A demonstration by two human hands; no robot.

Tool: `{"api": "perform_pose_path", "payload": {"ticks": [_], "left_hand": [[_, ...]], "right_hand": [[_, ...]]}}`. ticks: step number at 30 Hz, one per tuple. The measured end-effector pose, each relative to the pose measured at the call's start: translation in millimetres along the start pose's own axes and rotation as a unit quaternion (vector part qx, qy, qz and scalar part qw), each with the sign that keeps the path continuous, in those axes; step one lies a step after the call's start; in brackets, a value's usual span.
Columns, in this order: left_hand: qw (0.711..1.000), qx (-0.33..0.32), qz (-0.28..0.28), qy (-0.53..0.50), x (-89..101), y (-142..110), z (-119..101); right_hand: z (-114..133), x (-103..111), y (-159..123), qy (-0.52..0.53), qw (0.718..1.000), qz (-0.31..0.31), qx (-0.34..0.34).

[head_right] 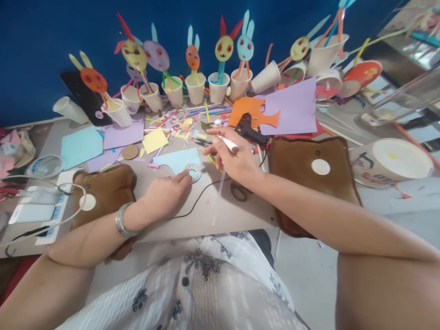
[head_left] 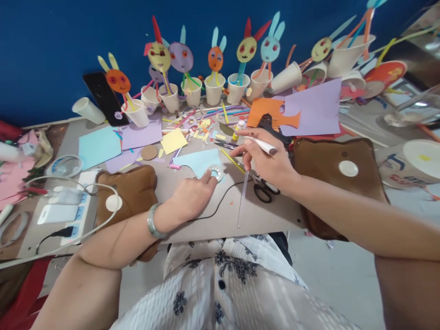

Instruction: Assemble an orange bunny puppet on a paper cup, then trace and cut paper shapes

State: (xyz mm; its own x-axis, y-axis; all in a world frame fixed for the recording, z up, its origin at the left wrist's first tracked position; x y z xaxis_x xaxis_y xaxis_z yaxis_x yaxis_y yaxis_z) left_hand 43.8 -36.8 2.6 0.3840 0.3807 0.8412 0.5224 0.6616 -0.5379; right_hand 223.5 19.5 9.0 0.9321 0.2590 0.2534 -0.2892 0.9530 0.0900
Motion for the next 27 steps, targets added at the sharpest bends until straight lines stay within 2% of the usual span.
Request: {"api": "perform_pose_path", "payload": {"ticks": [4,8,10,12,14,16,19,22,27], "left_hand": [[1.0,-0.011,-0.013,-0.022,-0.6,3.8,2.5],[0.992,-0.008,-0.058,-0.108,7.5,5.6,15.8],[0.984,0.015,-0.09,-0.15,16.1,3.2,27.3],[0.978,0.07,-0.111,-0.162,23.5,-0.7,40.7],[0.974,0.136,-0.111,-0.144,28.0,-4.5,51.8],[0.973,0.174,-0.097,-0.116,29.8,-6.3,57.1],[0.977,0.182,-0.065,-0.088,29.0,-6.1,58.3],[0.979,0.185,-0.039,-0.078,25.2,-5.8,61.1],[0.974,0.171,-0.104,-0.106,24.9,-7.1,74.3]], "right_hand": [[4.3,-16.9,14.9,-0.041,0.997,0.034,0.053],[2.7,-22.9,20.7,-0.131,0.981,0.019,0.143],[0.7,-19.7,19.3,-0.161,0.971,-0.007,0.175],[-1.7,-15.1,16.7,-0.176,0.964,-0.026,0.196],[-4.2,-11.6,14.1,-0.187,0.959,-0.029,0.212],[-7.2,-9.5,12.0,-0.199,0.955,-0.026,0.221],[-11.0,-9.6,8.7,-0.227,0.945,-0.017,0.235],[-11.0,-14.5,3.9,-0.282,0.922,0.0,0.266],[-5.4,-21.7,-3.3,-0.337,0.883,0.008,0.326]]}}
Point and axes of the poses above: each hand's wrist, its own y-axis towards the middle knuckle, its own x-axis out of the back of the hand, z = x × y, the point moved 6 cm from there along y, towards the middle knuckle, and after that the axes turned 12 degrees about z, right-handed, at the moved point
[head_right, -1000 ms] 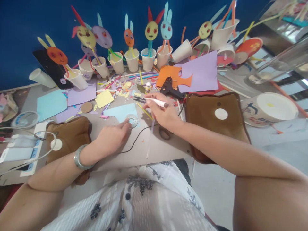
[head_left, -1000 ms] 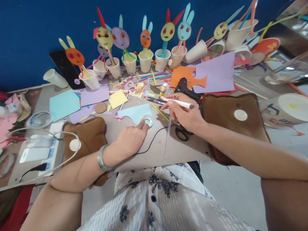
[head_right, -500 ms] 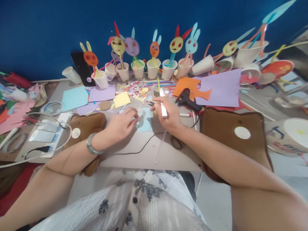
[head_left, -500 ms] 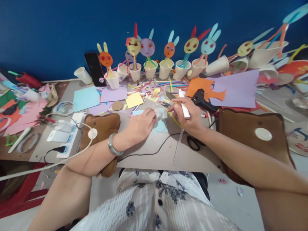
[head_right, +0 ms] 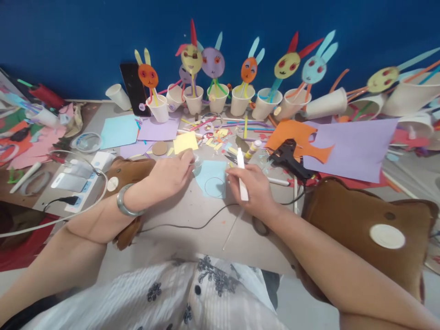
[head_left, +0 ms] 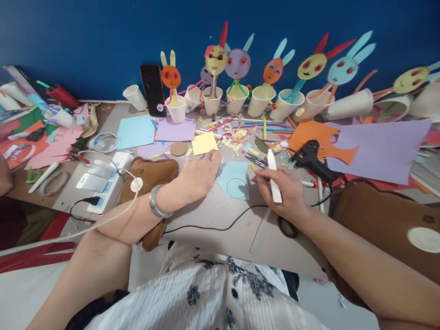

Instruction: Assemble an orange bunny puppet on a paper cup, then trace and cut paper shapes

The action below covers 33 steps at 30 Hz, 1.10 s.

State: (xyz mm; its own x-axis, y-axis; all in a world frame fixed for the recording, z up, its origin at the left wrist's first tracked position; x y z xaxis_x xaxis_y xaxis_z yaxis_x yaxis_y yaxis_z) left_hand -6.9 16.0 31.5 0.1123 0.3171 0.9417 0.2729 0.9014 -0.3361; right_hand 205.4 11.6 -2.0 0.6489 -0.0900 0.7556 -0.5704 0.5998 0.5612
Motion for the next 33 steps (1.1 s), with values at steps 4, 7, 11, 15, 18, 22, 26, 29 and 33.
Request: {"api": "perform_pose_path", "payload": {"ticks": [4,7,11,15,18,22,26,29,33], "left_hand": [[0.993,-0.016,-0.067,-0.094,7.3,3.4,14.7],[0.984,-0.023,-0.107,-0.139,12.1,4.9,23.0],[0.987,-0.013,-0.089,-0.131,10.7,7.7,25.2],[0.989,-0.013,-0.092,-0.114,10.3,9.6,24.1],[0.989,-0.02,-0.1,-0.109,8.5,12.0,25.4],[0.989,-0.021,-0.1,-0.102,5.7,14.8,28.7],[0.994,-0.038,-0.064,-0.08,3.0,15.2,21.9],[0.991,-0.118,0.004,-0.057,-3.1,14.3,5.1],[0.99,-0.13,0.015,-0.058,-7.5,15.4,1.8]], "right_hand": [[3.6,-0.1,0.3,-0.003,1.0,0.001,0.031],[2.9,-0.3,0.5,-0.007,1.0,0.009,0.026],[1.8,-1.7,0.9,-0.011,0.999,0.027,0.017],[0.6,-3.9,0.1,-0.019,0.999,0.035,0.024],[-0.8,-4.7,-0.6,-0.025,0.999,0.039,0.025],[0.1,-4.1,-0.3,-0.031,0.998,0.037,0.035],[1.5,-4.9,0.4,-0.031,0.998,0.038,0.044],[1.9,-7.3,0.7,-0.019,0.997,0.045,0.054],[0.8,-10.0,-0.6,-0.018,0.997,0.049,0.063]]}}
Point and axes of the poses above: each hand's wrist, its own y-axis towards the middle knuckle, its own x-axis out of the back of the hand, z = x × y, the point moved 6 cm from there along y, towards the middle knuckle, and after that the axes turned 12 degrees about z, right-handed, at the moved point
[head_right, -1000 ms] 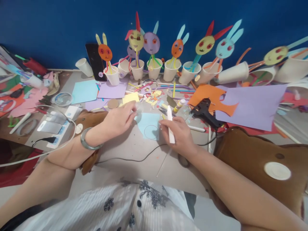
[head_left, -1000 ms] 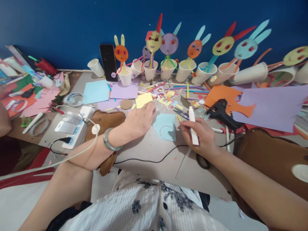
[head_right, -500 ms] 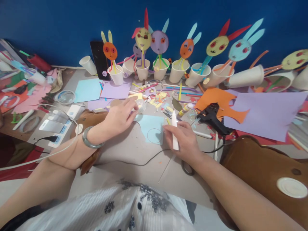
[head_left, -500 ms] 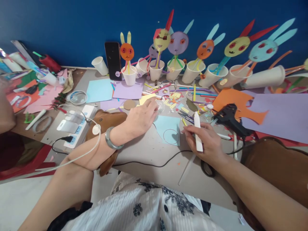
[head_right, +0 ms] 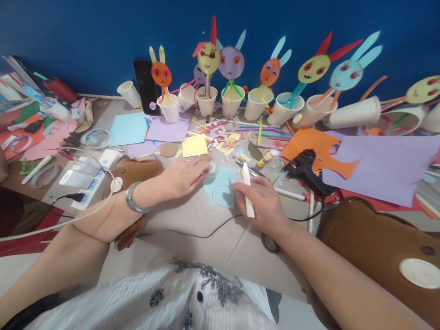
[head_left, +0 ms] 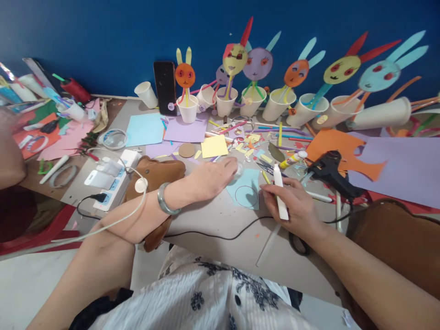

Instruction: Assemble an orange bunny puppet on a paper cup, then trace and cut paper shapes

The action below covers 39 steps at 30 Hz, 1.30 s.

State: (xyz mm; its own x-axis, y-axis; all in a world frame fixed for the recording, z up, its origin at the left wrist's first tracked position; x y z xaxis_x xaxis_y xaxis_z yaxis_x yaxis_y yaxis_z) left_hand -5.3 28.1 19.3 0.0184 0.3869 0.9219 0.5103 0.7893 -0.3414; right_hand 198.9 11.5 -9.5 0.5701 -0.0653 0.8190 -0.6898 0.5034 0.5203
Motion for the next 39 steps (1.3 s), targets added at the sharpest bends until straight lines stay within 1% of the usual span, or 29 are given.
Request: {"api": "perform_pose_path", "payload": {"ticks": [3,5,6,7,9,13,15,20,25,28,30,34,39], "left_hand": [[0.994,0.056,-0.09,-0.035,5.8,-1.2,14.4],[0.987,0.068,-0.139,-0.047,9.6,-2.1,20.7],[0.985,0.068,-0.15,-0.045,10.9,-1.9,21.9],[0.986,0.068,-0.149,-0.04,11.6,-1.2,21.8],[0.99,0.075,-0.112,-0.027,11.1,1.0,19.3],[0.995,0.097,0.005,-0.002,5.9,2.6,10.5],[0.993,0.115,0.034,0.013,4.1,1.3,9.5],[0.983,0.169,0.058,0.042,2.5,-3.0,18.0],[0.978,0.191,0.076,0.04,10.4,-9.4,24.6],[0.981,0.177,0.076,0.027,14.7,-11.5,26.6],[0.983,0.159,0.089,0.026,13.6,-11.8,26.2],[0.984,0.13,0.112,0.043,6.3,-11.2,22.8],[0.987,0.108,0.103,0.064,-3.6,-9.7,21.0]], "right_hand": [[-1.5,-2.3,-2.0,-0.004,1.0,0.009,-0.005],[-1.4,-3.1,-2.7,-0.005,1.0,0.014,-0.004],[-1.1,-3.2,-2.7,-0.004,1.0,0.016,-0.005],[-0.7,-2.9,-2.3,-0.003,1.0,0.017,-0.005],[0.4,-1.9,-1.0,0.001,1.0,0.015,-0.006],[3.3,0.9,1.6,0.004,1.0,0.004,0.007],[3.4,1.1,1.8,0.005,1.0,0.005,0.009],[2.0,-1.3,0.3,0.006,1.0,0.018,0.001],[0.3,-3.5,-0.7,0.022,1.0,0.018,0.007],[-1.5,-6.1,-1.1,0.035,0.999,0.03,0.007],[-1.3,-6.7,-1.2,0.034,0.999,0.032,0.012],[0.8,-5.7,-0.5,0.023,0.999,0.029,0.018],[-0.7,-7.5,-1.1,0.049,0.998,0.045,0.014]]}}
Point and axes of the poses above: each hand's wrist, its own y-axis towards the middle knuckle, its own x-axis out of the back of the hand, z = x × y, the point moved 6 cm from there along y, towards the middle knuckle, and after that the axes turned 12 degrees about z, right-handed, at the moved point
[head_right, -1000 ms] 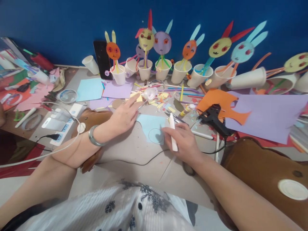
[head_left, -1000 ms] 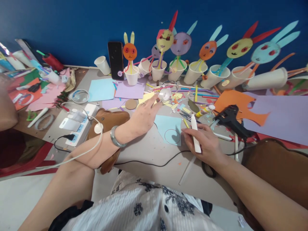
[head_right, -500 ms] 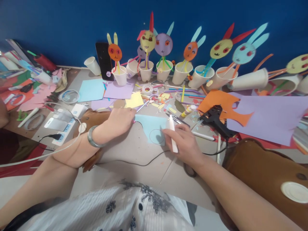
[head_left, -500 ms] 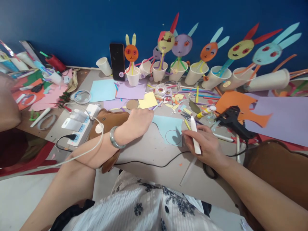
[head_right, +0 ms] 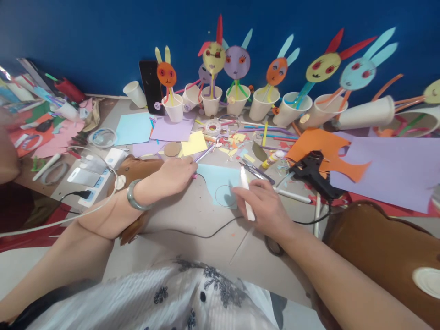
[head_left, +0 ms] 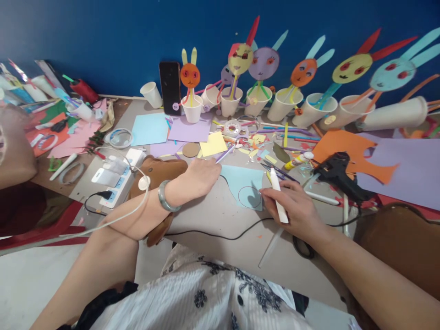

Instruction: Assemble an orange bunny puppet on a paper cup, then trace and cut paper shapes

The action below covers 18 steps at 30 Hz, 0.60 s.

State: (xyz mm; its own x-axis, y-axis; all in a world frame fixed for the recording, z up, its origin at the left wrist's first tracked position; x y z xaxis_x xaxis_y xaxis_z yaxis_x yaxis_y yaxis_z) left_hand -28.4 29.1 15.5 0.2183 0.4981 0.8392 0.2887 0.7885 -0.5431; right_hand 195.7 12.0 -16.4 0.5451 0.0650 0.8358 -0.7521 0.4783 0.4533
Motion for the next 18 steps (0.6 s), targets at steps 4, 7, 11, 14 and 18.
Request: {"api": "perform_pose_path", "payload": {"ticks": [4,7,11,14,18], "left_hand": [[1.0,-0.008,-0.005,0.008,-1.5,-0.1,-2.9],[1.0,-0.013,-0.007,-0.013,0.2,-0.9,-7.6],[0.998,-0.041,-0.009,-0.043,0.4,-1.4,-16.0],[0.997,-0.059,-0.002,-0.048,-0.1,-2.5,-20.4],[0.998,-0.04,-0.011,-0.038,5.2,-3.7,-21.1]], "right_hand": [[-0.4,-3.1,-0.7,0.008,1.0,0.009,0.005],[1.5,-4.1,-0.4,0.0,1.0,0.009,0.019],[4.8,-4.6,0.4,0.0,0.998,0.021,0.051],[7.3,-3.4,0.9,0.001,0.998,0.026,0.065],[16.6,0.6,0.6,-0.019,0.996,0.03,0.088]]}}
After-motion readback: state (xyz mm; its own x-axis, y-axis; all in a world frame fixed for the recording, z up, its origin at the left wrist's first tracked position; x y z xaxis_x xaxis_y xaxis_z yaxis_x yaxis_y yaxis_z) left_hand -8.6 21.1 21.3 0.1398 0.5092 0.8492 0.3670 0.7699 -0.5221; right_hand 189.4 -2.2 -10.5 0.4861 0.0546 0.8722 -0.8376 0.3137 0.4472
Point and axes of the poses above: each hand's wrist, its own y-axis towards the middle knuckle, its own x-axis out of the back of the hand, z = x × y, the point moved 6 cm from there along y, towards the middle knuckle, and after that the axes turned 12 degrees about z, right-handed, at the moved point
